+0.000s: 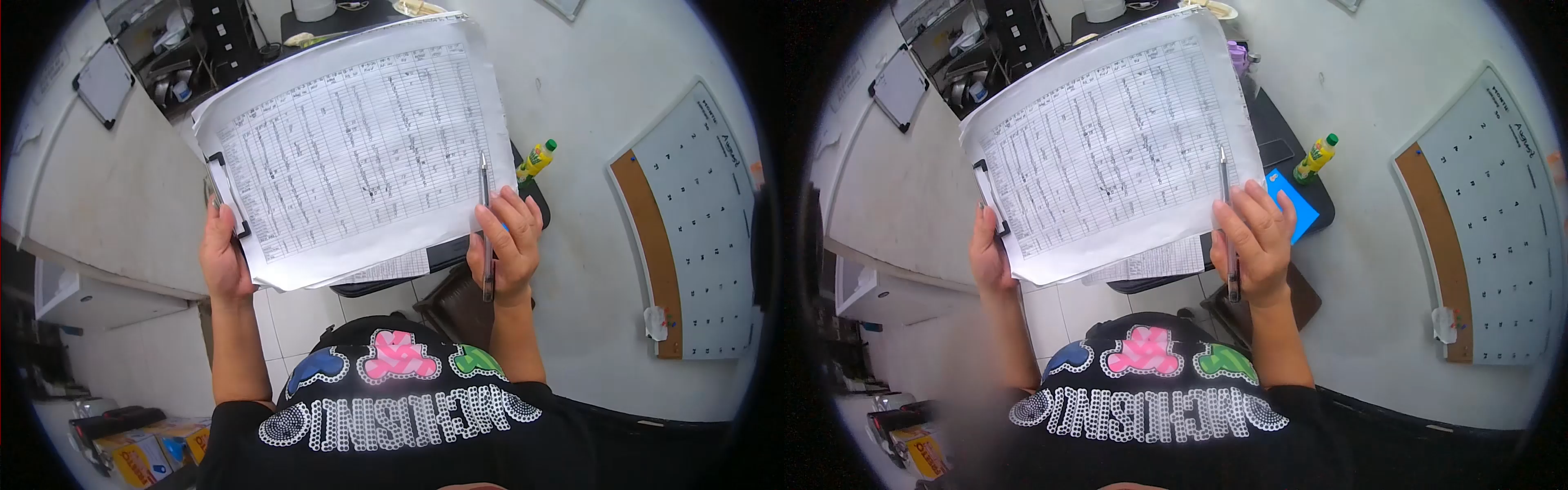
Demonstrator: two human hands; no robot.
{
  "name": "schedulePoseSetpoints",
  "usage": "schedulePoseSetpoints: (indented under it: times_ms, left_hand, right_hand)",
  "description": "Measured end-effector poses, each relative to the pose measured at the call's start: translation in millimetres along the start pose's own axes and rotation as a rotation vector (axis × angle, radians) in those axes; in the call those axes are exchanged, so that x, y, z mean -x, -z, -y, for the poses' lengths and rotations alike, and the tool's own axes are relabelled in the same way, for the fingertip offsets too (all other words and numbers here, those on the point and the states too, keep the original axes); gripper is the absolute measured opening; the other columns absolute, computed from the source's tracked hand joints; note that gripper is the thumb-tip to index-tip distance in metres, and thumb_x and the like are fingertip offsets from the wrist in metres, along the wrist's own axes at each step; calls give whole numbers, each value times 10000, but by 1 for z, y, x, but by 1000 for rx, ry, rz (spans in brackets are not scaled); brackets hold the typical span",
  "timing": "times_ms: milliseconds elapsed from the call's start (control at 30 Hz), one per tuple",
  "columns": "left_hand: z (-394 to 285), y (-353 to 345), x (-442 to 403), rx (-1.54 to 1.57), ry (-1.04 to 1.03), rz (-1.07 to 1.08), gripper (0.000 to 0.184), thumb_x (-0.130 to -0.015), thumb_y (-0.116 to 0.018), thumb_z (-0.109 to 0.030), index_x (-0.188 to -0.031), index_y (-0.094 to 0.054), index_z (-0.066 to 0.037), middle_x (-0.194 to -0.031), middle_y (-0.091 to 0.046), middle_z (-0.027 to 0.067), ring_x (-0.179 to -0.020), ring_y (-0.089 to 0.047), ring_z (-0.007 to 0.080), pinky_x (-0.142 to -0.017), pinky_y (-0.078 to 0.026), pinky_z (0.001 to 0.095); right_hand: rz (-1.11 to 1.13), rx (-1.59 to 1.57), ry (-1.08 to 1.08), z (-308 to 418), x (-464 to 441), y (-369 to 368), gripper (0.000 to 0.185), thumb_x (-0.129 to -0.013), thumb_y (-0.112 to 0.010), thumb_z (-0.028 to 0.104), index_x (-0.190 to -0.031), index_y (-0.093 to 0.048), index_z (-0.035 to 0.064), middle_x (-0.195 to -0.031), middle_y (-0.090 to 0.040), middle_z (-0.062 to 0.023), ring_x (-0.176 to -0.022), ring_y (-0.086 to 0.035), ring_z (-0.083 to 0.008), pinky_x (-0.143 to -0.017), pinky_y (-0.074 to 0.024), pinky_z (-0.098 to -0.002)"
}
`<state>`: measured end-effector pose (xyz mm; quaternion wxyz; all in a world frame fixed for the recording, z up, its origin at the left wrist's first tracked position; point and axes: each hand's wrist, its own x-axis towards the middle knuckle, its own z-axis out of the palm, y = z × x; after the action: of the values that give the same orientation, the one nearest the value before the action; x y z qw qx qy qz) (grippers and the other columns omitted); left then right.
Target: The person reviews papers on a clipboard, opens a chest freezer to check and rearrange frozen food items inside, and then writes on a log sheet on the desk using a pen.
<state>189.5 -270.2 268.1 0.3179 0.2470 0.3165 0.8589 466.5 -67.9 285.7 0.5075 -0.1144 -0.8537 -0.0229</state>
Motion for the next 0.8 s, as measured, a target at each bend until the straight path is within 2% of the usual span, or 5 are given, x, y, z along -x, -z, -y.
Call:
schedulePoseSetpoints:
  times_ms: [300,800]
  left_hand:
    - [1,-3,-1,-23,-23,-29,397,-952,-394,-131,-1322,-327,-3,-1277,-479,137,-1143,-494,227,-994,-377,358]
    - [-2,-15,-1,36,-8,-36,349,-949,-403,-130,-1272,-358,-7,-1221,-522,138,-1100,-535,220,-950,-426,351]
  right_hand:
    - [4,-6,1,0,0,2,343,-682,-636,95,-1024,-650,66,-1063,-600,-113,-1058,-557,-289,-1003,-291,-450]
    - [17,12,-14,0,-1,-2,334,-675,-637,99,-1008,-649,75,-1071,-602,-105,-1074,-552,-276,-1010,-284,-447]
